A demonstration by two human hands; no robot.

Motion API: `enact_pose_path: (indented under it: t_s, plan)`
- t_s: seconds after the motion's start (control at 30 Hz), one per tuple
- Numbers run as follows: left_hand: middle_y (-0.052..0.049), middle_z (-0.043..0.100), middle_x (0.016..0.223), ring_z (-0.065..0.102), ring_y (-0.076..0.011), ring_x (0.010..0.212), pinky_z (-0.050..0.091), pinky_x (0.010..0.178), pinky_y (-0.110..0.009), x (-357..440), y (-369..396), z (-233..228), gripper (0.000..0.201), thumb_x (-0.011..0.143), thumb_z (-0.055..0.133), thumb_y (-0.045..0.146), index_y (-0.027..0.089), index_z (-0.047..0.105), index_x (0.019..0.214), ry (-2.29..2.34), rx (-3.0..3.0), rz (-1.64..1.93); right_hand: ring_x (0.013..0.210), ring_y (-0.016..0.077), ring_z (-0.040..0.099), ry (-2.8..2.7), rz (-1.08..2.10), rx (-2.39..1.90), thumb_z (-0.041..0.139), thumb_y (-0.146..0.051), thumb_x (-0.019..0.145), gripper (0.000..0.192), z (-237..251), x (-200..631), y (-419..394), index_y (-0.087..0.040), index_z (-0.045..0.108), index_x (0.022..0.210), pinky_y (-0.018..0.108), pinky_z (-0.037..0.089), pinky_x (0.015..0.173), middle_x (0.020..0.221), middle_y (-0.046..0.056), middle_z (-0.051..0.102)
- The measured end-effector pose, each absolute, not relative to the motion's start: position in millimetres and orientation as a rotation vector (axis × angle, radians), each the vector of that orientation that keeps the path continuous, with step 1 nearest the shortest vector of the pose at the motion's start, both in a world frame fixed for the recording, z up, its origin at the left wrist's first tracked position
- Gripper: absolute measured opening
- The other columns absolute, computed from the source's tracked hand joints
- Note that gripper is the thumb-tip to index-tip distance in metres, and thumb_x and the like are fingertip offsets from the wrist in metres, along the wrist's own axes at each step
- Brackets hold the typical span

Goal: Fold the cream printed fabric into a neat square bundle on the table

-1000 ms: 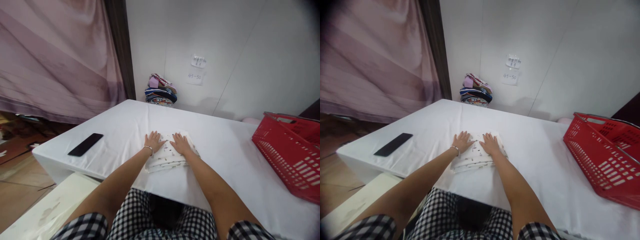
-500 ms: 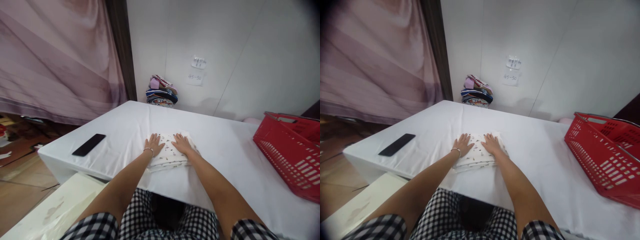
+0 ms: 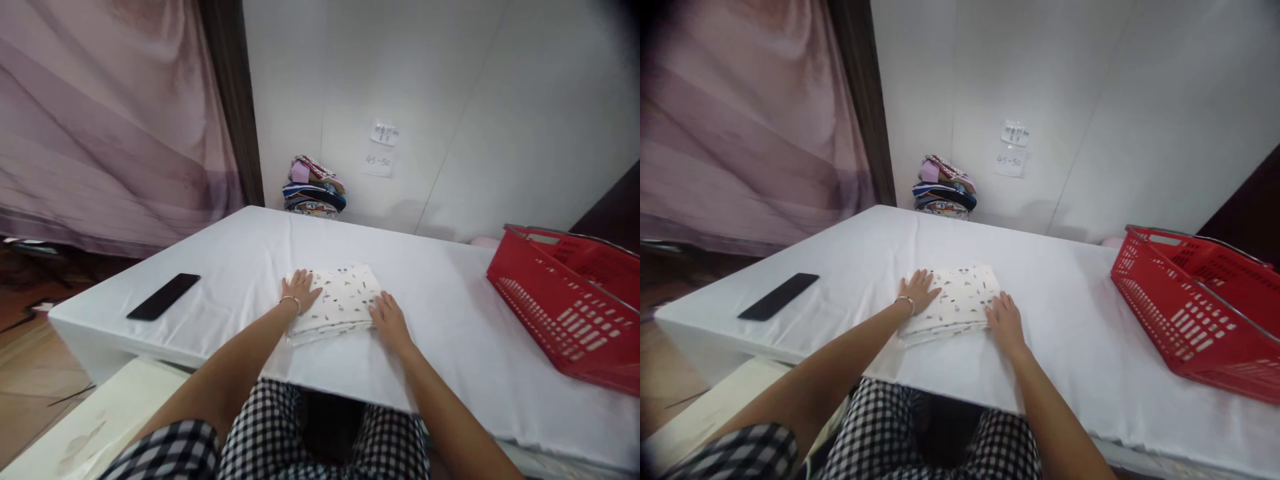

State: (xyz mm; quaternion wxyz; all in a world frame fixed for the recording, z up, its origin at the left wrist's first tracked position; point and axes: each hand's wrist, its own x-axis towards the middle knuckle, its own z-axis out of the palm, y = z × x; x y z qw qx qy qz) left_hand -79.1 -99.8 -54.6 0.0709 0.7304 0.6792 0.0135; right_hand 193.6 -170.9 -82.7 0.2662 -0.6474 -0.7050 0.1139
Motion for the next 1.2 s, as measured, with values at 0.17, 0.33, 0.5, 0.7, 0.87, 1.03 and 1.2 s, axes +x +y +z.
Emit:
enact_pose_path:
  t_s: [0.17, 0.33, 0.5, 0.7, 0.87, 1.03, 1.2]
  plan:
    - [-0.006, 0.028, 0.146, 0.016, -0.0277, 0.136, 0.006, 0.107, -0.058, -92.0, -81.5, -48.7, 0.063, 0.087, 0.020, 0.056, 0.022, 0.028, 0.140, 2.093, 2.200, 0.196, 0.128, 0.0241, 0.035, -1.611, 0.478, -1.653, 0.041, -0.051, 0.084, 0.055, -98.5, 200.9, -167.9, -0.017, 0.051, 0.126, 0.040, 0.031, 0.105, 0.141, 0.010, 0.037]
    - [-0.009, 0.047, 0.133, 0.041, -0.0270, 0.120, 0.026, 0.100, -0.050, -105.6, -67.8, -43.2, 0.046, 0.090, 0.023, 0.040, 0.022, 0.047, 0.124, 2.149, 2.095, 0.174, 0.125, 0.0248, 0.040, -1.544, 0.429, -1.623, 0.044, -0.040, 0.083, 0.045, -107.7, 200.4, -161.8, -0.018, 0.056, 0.121, 0.042, 0.031, 0.105, 0.132, 0.010, 0.047]
    - [-0.011, 0.052, 0.124, 0.047, -0.0273, 0.111, 0.038, 0.089, -0.041, -110.1, -69.7, -48.8, 0.043, 0.089, 0.025, 0.035, 0.020, 0.051, 0.120, 2.164, 2.103, 0.234, 0.113, 0.0234, 0.050, -1.600, 0.303, -1.535, 0.038, -0.026, 0.081, 0.041, -118.2, 202.4, -147.6, -0.015, 0.060, 0.113, 0.041, 0.037, 0.100, 0.120, 0.011, 0.056]
    - [-0.013, 0.055, 0.116, 0.048, -0.0299, 0.108, 0.039, 0.085, -0.041, -105.5, -87.5, -50.6, 0.043, 0.089, 0.026, 0.036, 0.018, 0.053, 0.117, 2.314, 1.954, 0.314, 0.103, 0.0185, 0.056, -1.788, 0.220, -1.519, 0.035, -0.016, 0.080, 0.039, -101.7, 208.9, -95.0, -0.018, 0.064, 0.106, 0.033, 0.042, 0.094, 0.109, 0.007, 0.063]
    - [-0.014, 0.058, 0.106, 0.052, -0.0291, 0.102, 0.040, 0.084, -0.039, -94.0, -126.2, -53.5, 0.050, 0.087, 0.029, 0.050, 0.016, 0.059, 0.108, 2.258, 1.979, 0.321, 0.104, 0.0196, 0.056, -1.847, 0.192, -1.710, 0.041, -0.012, 0.079, 0.034, -74.6, 219.4, -47.4, -0.019, 0.067, 0.098, 0.033, 0.041, 0.093, 0.107, 0.007, 0.065]
    - [-0.008, 0.061, 0.100, 0.056, -0.0211, 0.097, 0.042, 0.084, -0.032, -99.2, -155.5, -65.9, 0.049, 0.090, 0.025, 0.047, 0.020, 0.059, 0.111, 2.042, 1.970, 0.610, 0.120, 0.0228, 0.045, -1.823, 0.091, -1.667, 0.044, -0.019, 0.081, 0.032, -71.9, 206.0, -66.0, -0.019, 0.065, 0.105, 0.040, 0.032, 0.102, 0.122, 0.008, 0.057]
    - [-0.009, 0.060, 0.111, 0.053, -0.0225, 0.107, 0.039, 0.094, -0.034, -105.2, -162.7, -73.4, 0.051, 0.086, 0.033, 0.049, 0.017, 0.054, 0.120, 1.935, 1.917, 0.820, 0.122, 0.0234, 0.042, -1.933, 0.171, -1.442, 0.044, -0.030, 0.085, 0.032, -74.2, 175.2, -145.9, -0.022, 0.062, 0.110, 0.047, 0.026, 0.104, 0.124, 0.007, 0.056]
